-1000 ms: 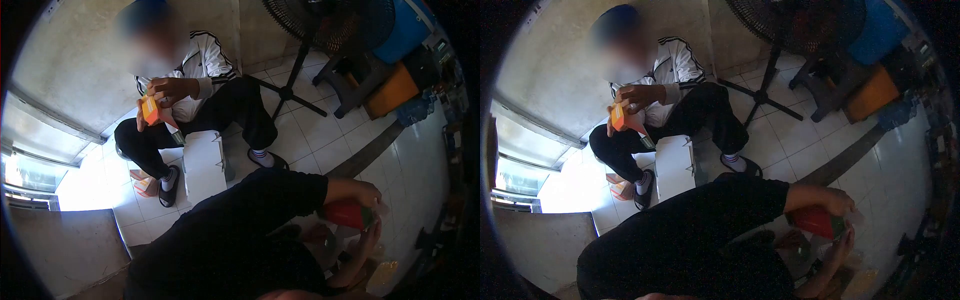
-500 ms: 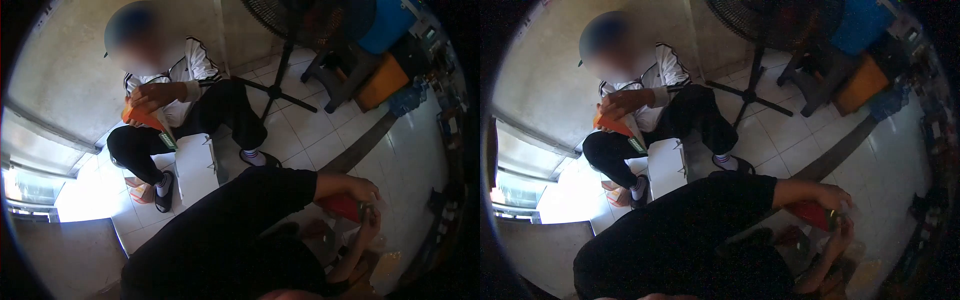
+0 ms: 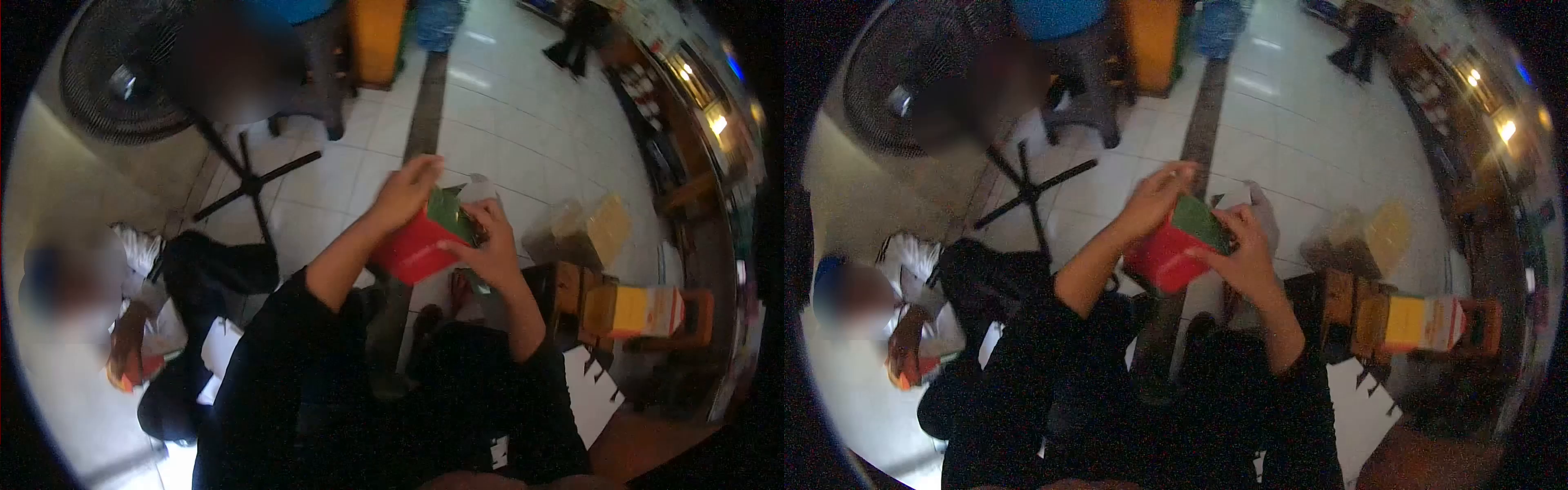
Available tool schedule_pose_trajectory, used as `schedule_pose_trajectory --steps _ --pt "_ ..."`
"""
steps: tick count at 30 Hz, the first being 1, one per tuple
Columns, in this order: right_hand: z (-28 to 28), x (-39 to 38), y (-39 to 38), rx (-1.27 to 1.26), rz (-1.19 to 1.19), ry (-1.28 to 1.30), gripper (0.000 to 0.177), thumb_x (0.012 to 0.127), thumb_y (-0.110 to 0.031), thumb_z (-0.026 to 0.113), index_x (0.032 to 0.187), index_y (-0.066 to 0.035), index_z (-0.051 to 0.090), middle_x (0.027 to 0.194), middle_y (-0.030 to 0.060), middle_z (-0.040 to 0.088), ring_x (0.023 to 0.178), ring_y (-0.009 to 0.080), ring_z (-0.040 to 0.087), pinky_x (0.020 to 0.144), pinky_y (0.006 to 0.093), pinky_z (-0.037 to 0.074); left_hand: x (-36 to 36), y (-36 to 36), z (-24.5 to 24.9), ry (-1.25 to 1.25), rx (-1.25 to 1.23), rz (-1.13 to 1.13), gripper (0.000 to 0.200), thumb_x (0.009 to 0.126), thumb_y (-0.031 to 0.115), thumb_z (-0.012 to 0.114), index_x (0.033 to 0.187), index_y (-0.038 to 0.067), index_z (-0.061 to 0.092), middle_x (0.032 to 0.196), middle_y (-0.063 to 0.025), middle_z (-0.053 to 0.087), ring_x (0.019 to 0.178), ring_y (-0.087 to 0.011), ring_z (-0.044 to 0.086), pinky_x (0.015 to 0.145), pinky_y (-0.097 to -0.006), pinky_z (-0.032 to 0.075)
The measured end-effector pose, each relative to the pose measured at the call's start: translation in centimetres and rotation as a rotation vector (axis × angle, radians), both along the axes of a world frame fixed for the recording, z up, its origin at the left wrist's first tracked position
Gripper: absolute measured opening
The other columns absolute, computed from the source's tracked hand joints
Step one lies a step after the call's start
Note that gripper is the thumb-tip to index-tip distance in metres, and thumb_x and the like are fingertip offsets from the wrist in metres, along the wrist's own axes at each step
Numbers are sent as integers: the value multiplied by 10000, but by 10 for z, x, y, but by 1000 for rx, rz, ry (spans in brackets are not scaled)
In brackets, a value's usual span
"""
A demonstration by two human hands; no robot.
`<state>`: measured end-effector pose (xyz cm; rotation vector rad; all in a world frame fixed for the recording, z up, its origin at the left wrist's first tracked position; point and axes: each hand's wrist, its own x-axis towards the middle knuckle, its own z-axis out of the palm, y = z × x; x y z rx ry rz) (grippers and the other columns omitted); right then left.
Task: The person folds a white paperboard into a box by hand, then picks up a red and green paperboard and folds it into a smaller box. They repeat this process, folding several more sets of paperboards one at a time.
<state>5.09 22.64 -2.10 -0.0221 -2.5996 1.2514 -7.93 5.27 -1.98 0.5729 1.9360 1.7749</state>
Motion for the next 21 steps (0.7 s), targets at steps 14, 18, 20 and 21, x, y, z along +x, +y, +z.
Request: schedule_pose_trajectory --steps 14,18,20,21 --pt "-89 -21 84 460 -732 340 618 946 -463 675 1313 24 573 1319 211 581 1179 304 588 966 406 507 -2 6 -10 -2 48 -252 410 971 242 691 1277 -20 620 1068 -61 711 980 -124 650 860 -291 520" --pt "-31 -8 61 -259 -189 144 507 1001 -354 619 1377 -22 543 1375 179 562 1266 311 544 1089 397 408 14 10 4 -59 -32 -500 342 975 198 686 1250 -1 645 1062 -33 718 947 -99 647 855 -288 523" --pt "-31 -8 65 -480 -36 -43 478 996 -319 633 1364 -25 555 1295 149 618 1220 289 578 1060 394 437 16 8 6 -87 -28 -604 343 974 206 688 1249 4 649 1071 -27 720 957 -99 646 865 -291 525" --pt "-33 -9 66 -590 44 -136 463 994 -301 640 1358 -26 561 1255 134 646 1197 277 594 1046 392 451 16 8 2 -100 -18 -634 342 978 211 684 1248 4 650 1068 -24 720 953 -98 646 864 -290 525"
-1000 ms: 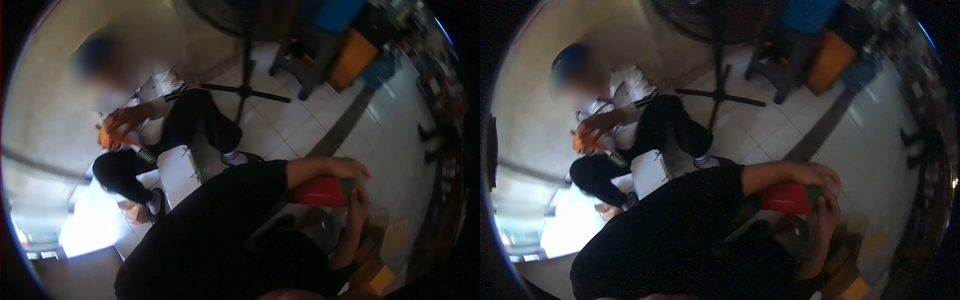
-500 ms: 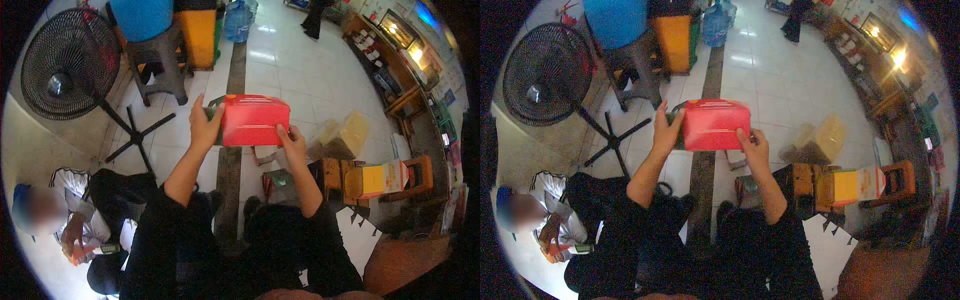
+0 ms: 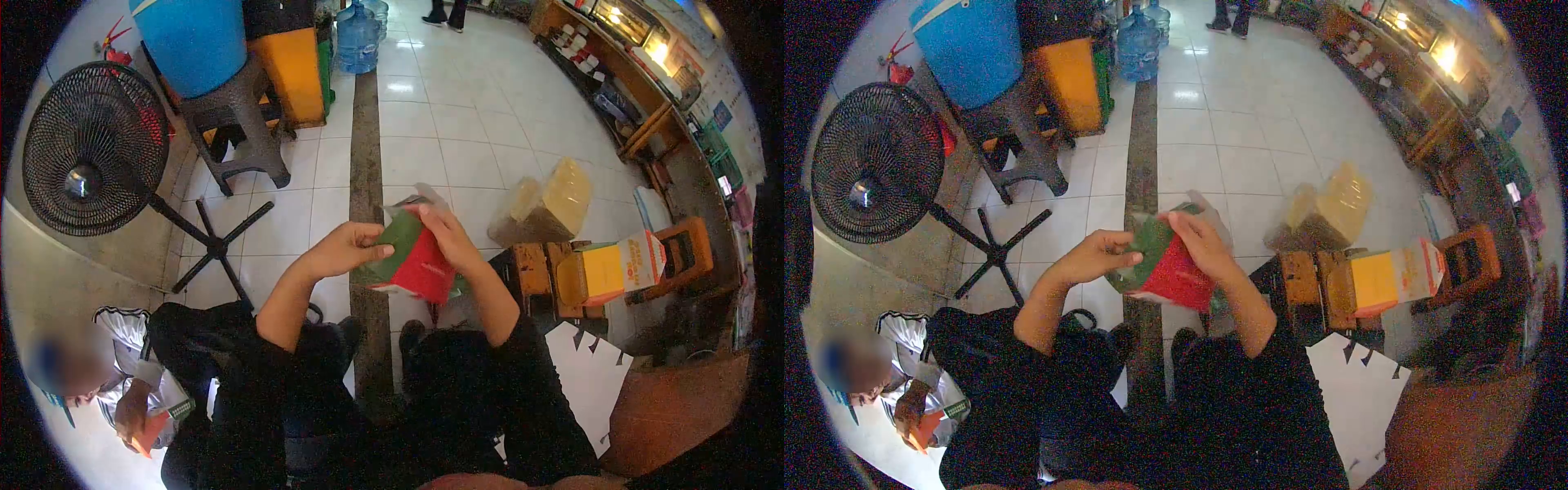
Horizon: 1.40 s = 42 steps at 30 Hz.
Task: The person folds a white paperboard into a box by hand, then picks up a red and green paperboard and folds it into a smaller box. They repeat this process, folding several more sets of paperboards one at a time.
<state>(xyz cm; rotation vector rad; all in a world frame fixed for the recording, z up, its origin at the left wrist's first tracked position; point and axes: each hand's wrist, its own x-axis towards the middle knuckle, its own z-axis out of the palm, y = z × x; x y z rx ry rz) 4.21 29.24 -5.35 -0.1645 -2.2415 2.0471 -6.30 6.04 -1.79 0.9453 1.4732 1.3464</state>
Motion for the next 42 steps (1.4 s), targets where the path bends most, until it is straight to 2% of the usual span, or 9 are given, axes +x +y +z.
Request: schedule_pose_trajectory --steps 6,12,15,18,24,30,36,39,42 --pt "24 7 -5 -770 -55 135 278 980 -239 667 1172 -39 647 1053 63 687 993 173 645 903 340 514 -14 -6 -12 -137 -129 -20 373 982 266 674 1249 7 652 1076 -9 720 974 -100 640 909 -284 503" --pt "26 11 -9 -414 -9 152 206 949 -214 706 1088 -66 674 1020 42 690 918 131 637 841 310 511 -17 -6 -18 -159 -150 -72 392 970 303 685 1235 14 667 1051 -1 717 966 -100 632 905 -283 491" --pt "26 11 -17 281 65 253 189 903 -217 753 1028 -84 706 965 35 688 903 145 633 809 316 505 -10 -7 -7 -139 -202 -89 365 962 286 692 1199 9 690 1033 -8 721 958 -111 634 895 -292 495" --pt "25 19 -33 467 118 27 206 840 -206 796 994 -88 725 955 49 681 918 185 642 806 337 500 -10 -9 -23 -88 -203 -96 318 947 267 706 1143 19 731 992 -10 729 918 -99 631 854 -288 498" --pt "25 10 -47 712 -346 333 161 860 -111 772 1001 -56 719 1029 62 680 924 152 629 794 323 496 -11 -10 -19 30 -240 -8 354 936 296 716 1152 17 734 976 -18 736 875 -113 634 822 -296 507" --pt "21 16 -48 416 106 104 210 851 -174 794 1007 -58 716 980 73 660 978 200 630 904 332 480 -17 -15 -31 97 -230 -138 365 940 343 718 1144 42 734 924 22 707 858 -71 593 776 -275 492" --pt "15 14 -68 157 -16 101 219 900 -228 770 979 -41 687 923 59 646 925 141 603 890 306 470 -13 -29 -15 93 -108 -132 413 947 436 699 1057 39 730 868 40 669 825 -67 562 722 -270 470" --pt "31 16 -63 436 65 -18 235 887 -234 777 974 -41 677 952 72 637 940 193 613 880 330 480 -12 -26 -5 200 -189 -184 443 933 479 703 1041 51 732 861 44 658 808 -71 567 755 -278 474" --pt "31 18 -68 661 77 373 241 860 -231 787 973 -51 674 1043 100 627 1000 276 606 887 383 486 -15 -19 -18 247 -268 -199 429 933 485 701 1016 64 726 830 36 631 773 -82 562 761 -289 478"
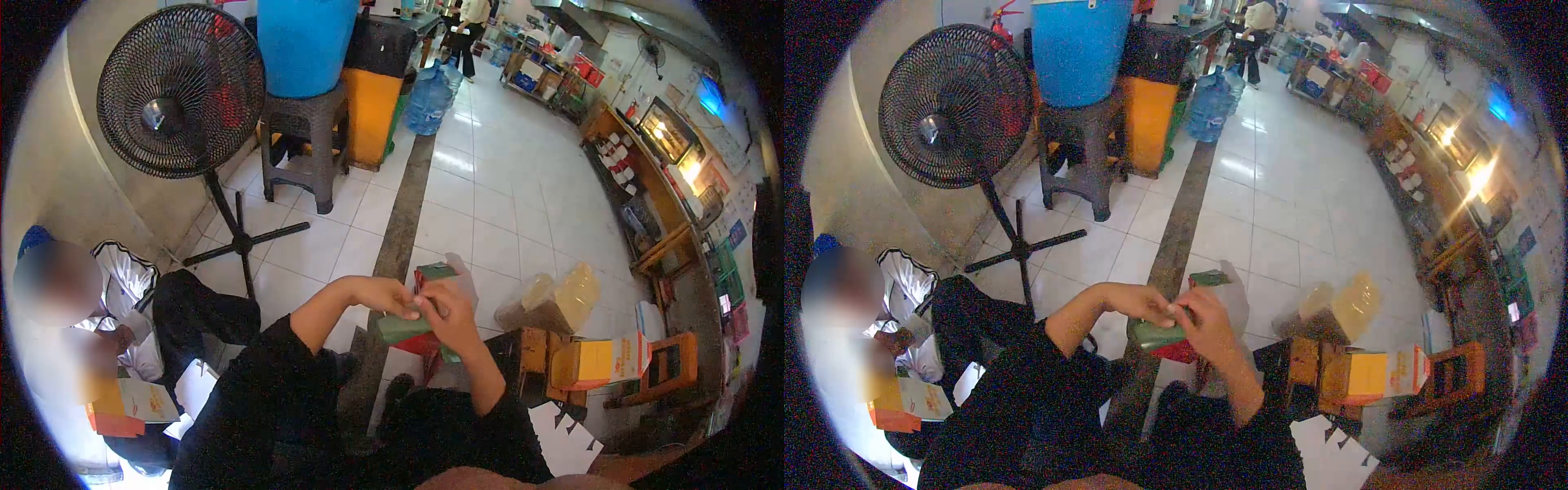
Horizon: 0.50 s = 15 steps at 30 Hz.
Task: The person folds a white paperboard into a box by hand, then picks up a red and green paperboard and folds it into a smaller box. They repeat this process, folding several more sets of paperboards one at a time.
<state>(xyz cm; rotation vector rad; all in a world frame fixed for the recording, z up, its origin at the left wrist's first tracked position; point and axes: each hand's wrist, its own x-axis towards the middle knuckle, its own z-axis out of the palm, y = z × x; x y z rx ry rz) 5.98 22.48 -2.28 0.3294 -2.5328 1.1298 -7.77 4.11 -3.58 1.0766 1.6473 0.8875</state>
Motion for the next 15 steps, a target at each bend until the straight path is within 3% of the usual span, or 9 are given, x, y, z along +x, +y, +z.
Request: schedule_pose_trajectory --steps 1,3,7,9,12,15 --pt "4 -2 -2 79 -62 116 256 846 -232 794 985 -55 672 1076 109 620 1016 300 597 897 396 485 -1 2 -5 0 -26 9 420 937 481 698 1005 68 722 816 32 620 758 -87 557 753 -292 477" --pt "13 -3 -7 237 -189 346 293 817 -234 807 1009 -63 666 1142 126 607 1048 349 578 917 423 483 -4 9 -15 -261 119 292 389 951 458 686 1047 82 696 850 12 618 771 -105 562 718 -299 475" --pt "20 -1 -20 133 -57 203 378 776 -220 838 1072 -69 659 1172 130 603 1132 349 566 980 442 470 5 15 2 -754 366 721 366 984 397 655 1189 97 620 997 -29 626 857 -137 590 697 -301 491" --pt "18 -1 -24 59 -81 138 415 765 -170 845 1121 -64 660 1188 119 613 1180 346 560 1011 444 468 -4 18 -23 -849 347 737 346 1005 340 627 1234 84 582 1088 -51 622 927 -161 612 763 -306 529" --pt "16 0 -14 72 -101 157 381 801 -193 824 1114 -49 661 1168 124 658 1100 345 649 961 450 516 -8 19 -29 -977 443 823 308 1029 270 585 1255 63 555 1145 -77 624 1008 -189 632 889 -338 555" --pt "-5 0 -2 -208 -210 188 273 873 -120 755 1113 -18 670 1117 121 702 1024 287 700 897 401 566 -17 18 -29 -938 494 974 300 1032 260 577 1247 51 573 1126 -86 643 991 -205 650 919 -341 558"
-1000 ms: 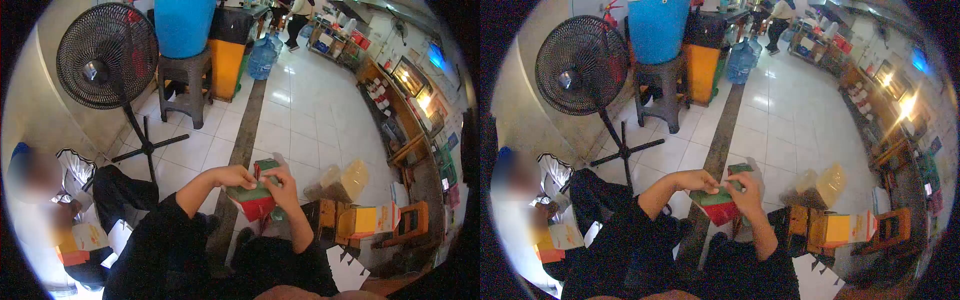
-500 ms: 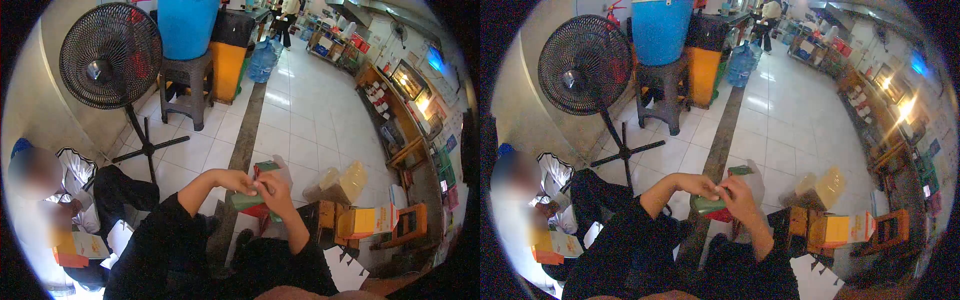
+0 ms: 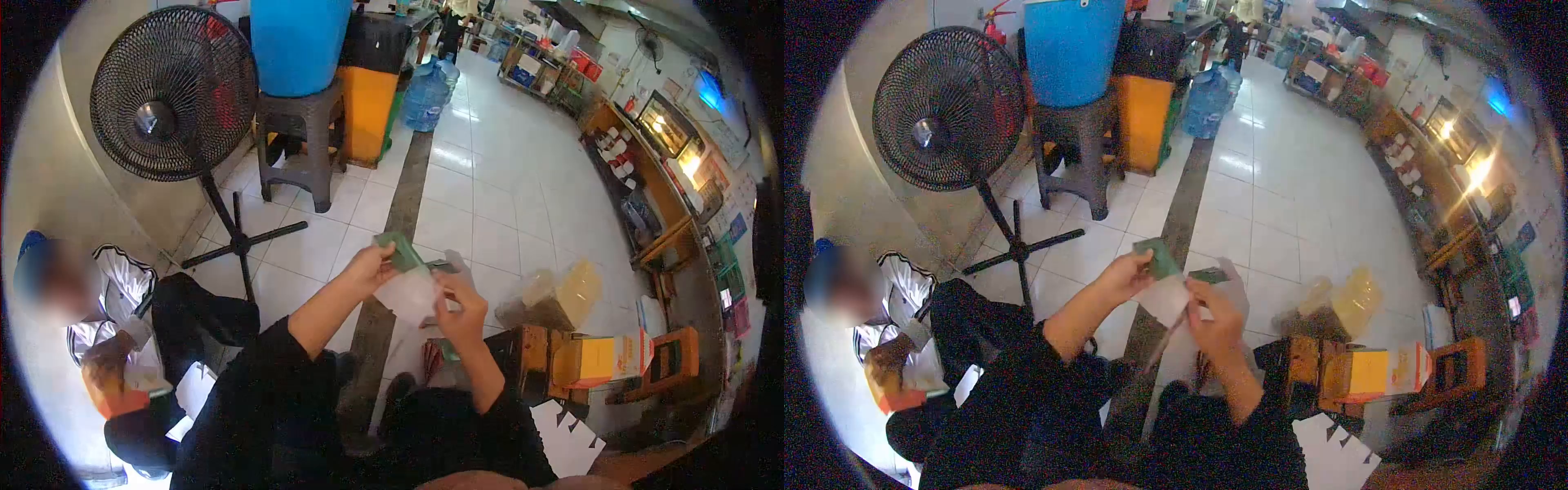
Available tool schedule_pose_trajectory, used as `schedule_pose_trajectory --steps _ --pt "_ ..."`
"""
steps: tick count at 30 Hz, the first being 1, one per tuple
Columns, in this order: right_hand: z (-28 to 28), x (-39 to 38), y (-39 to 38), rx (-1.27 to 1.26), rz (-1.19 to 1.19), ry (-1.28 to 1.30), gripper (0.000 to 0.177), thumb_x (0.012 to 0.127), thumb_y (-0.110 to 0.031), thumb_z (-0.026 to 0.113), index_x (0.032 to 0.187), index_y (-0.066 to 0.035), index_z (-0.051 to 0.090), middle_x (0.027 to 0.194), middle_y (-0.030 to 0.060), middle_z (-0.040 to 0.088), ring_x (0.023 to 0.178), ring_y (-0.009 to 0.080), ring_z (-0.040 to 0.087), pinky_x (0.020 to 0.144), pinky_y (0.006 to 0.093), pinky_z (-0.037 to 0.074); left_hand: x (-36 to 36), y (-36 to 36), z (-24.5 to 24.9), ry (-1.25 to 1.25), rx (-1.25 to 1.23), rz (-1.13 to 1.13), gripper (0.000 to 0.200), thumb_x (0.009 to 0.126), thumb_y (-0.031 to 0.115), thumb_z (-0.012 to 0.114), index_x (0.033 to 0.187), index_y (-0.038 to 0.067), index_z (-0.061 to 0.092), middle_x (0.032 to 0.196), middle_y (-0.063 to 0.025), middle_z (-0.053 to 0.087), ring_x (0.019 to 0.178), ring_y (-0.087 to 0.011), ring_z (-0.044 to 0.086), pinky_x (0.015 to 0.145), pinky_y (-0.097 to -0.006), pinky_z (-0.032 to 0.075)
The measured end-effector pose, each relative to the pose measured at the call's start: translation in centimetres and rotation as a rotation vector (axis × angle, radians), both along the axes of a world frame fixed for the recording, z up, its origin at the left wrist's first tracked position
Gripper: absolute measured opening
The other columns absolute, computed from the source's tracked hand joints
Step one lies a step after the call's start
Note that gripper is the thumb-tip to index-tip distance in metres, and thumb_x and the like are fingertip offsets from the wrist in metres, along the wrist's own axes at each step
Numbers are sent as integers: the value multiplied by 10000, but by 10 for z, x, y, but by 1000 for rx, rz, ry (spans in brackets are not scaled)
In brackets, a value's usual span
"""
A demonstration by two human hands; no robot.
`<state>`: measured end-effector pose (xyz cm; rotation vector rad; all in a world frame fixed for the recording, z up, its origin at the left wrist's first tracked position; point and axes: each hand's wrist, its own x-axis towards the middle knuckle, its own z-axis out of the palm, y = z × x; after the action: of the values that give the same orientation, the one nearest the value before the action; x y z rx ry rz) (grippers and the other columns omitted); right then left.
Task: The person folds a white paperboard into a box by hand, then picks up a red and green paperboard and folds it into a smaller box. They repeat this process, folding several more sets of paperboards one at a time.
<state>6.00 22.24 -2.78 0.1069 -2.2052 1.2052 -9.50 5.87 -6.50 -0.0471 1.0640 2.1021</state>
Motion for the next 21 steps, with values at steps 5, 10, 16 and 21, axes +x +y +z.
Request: schedule_pose_trajectory --steps 5,10,16,21 --pt "-22 -5 17 -361 -181 24 240 892 0 707 1130 -13 675 1097 102 719 1034 201 681 881 339 569 30 17 29 147 -57 229 284 1011 269 626 1163 29 626 1108 -86 678 1003 -188 667 922 -344 557" --pt "4 -9 -8 29 -217 107 324 807 -33 784 1123 -46 716 1214 104 687 1087 269 661 904 376 554 58 42 23 277 28 261 198 991 225 665 1014 28 673 936 -57 694 830 -137 670 764 -312 595" --pt "8 -8 8 324 -231 202 346 746 -63 835 1078 -54 738 1184 108 695 1040 313 655 916 400 534 62 41 21 528 -155 141 245 998 238 658 1027 -2 694 937 -55 699 826 -87 652 733 -260 585" --pt "4 -11 8 339 -185 175 314 804 -34 802 1112 -44 742 1203 124 705 1094 283 672 950 368 525 60 34 32 424 32 115 254 1029 217 601 1101 -12 683 958 -53 701 886 -98 663 783 -263 593"
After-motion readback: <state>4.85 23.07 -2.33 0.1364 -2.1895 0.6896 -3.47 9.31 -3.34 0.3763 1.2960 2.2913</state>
